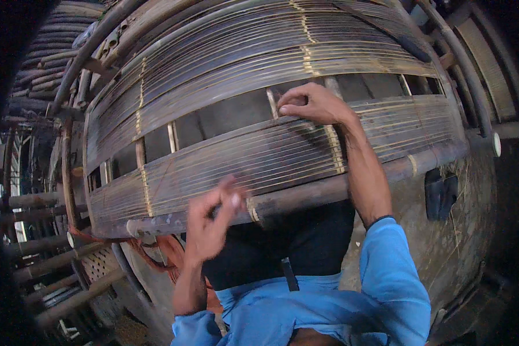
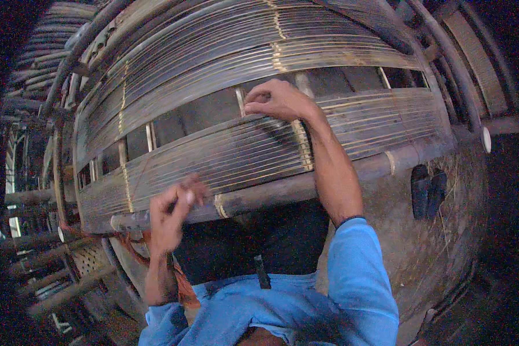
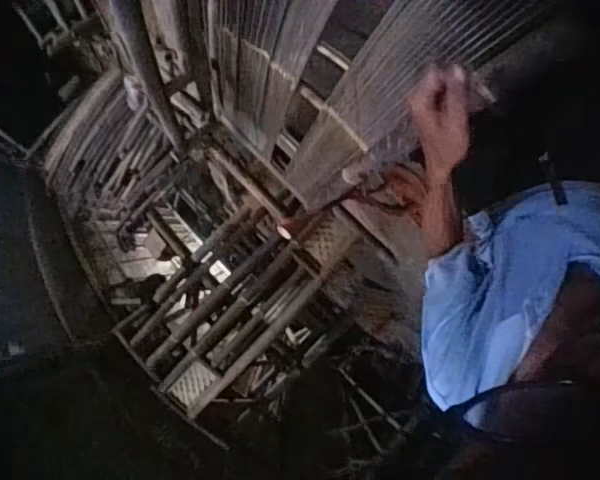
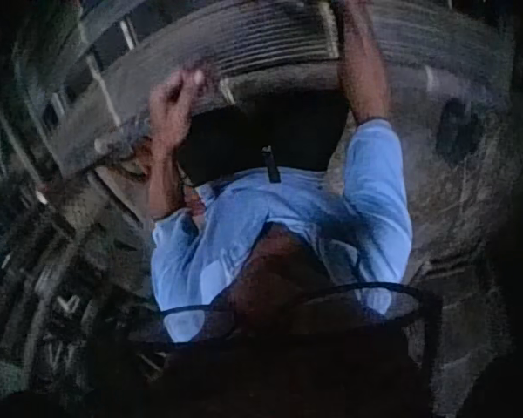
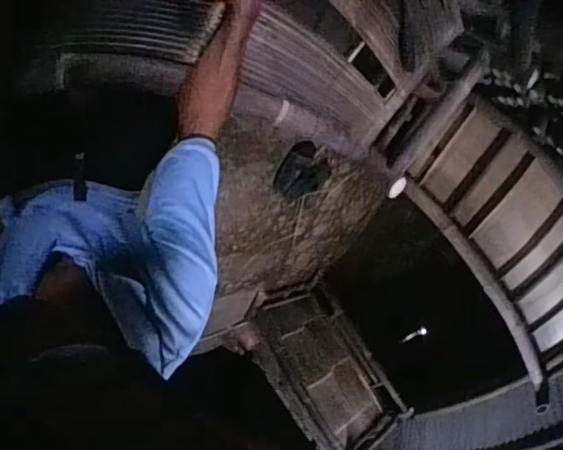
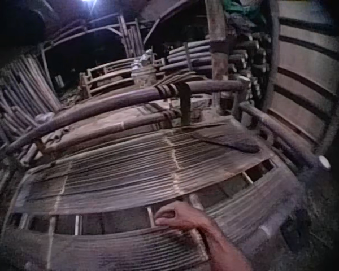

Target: The person is weaving a bamboo mat by hand, threading thin red strings between bamboo slats on a large frame and pushing the slats together.

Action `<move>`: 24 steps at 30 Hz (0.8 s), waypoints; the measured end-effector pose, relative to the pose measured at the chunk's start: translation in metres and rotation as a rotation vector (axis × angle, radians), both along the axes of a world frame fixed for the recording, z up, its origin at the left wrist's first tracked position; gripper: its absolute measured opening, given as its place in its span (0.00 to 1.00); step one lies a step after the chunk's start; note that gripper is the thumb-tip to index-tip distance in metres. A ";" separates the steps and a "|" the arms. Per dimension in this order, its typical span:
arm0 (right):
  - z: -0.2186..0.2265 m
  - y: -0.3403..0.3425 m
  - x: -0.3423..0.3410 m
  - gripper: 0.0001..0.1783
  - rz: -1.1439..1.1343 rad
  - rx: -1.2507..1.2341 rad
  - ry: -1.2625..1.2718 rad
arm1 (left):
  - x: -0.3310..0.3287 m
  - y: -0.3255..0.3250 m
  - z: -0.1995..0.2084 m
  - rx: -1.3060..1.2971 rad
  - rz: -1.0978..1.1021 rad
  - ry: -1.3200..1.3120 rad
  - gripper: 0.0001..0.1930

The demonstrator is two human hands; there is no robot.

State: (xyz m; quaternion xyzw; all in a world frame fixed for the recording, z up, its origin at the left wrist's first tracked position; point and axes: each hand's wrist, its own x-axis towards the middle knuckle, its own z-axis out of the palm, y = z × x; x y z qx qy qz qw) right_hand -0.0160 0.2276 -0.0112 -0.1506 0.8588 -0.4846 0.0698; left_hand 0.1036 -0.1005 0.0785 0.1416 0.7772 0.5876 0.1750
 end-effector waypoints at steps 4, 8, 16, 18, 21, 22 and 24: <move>-0.002 0.012 -0.001 0.25 -0.101 0.194 -0.108 | 0.060 -0.034 0.029 -0.177 -0.057 -0.309 0.15; 0.005 0.007 0.003 0.27 -0.145 0.312 -0.255 | 0.091 -0.057 0.041 -0.177 -0.141 -0.062 0.09; 0.005 0.001 0.012 0.28 -0.277 0.372 -0.292 | 0.130 -0.083 0.080 0.007 0.076 0.026 0.19; 0.005 -0.003 0.012 0.27 -0.314 0.380 -0.280 | 0.136 -0.109 0.086 0.030 0.073 0.014 0.20; 0.006 -0.011 0.014 0.22 -0.349 0.355 -0.248 | 0.135 -0.125 0.087 -0.067 0.130 0.145 0.19; 0.008 -0.014 0.013 0.22 -0.345 0.359 -0.246 | 0.129 -0.123 0.084 0.021 0.107 0.202 0.19; 0.009 -0.009 0.018 0.22 -0.366 0.375 -0.278 | 0.128 -0.121 0.078 0.161 0.059 0.175 0.19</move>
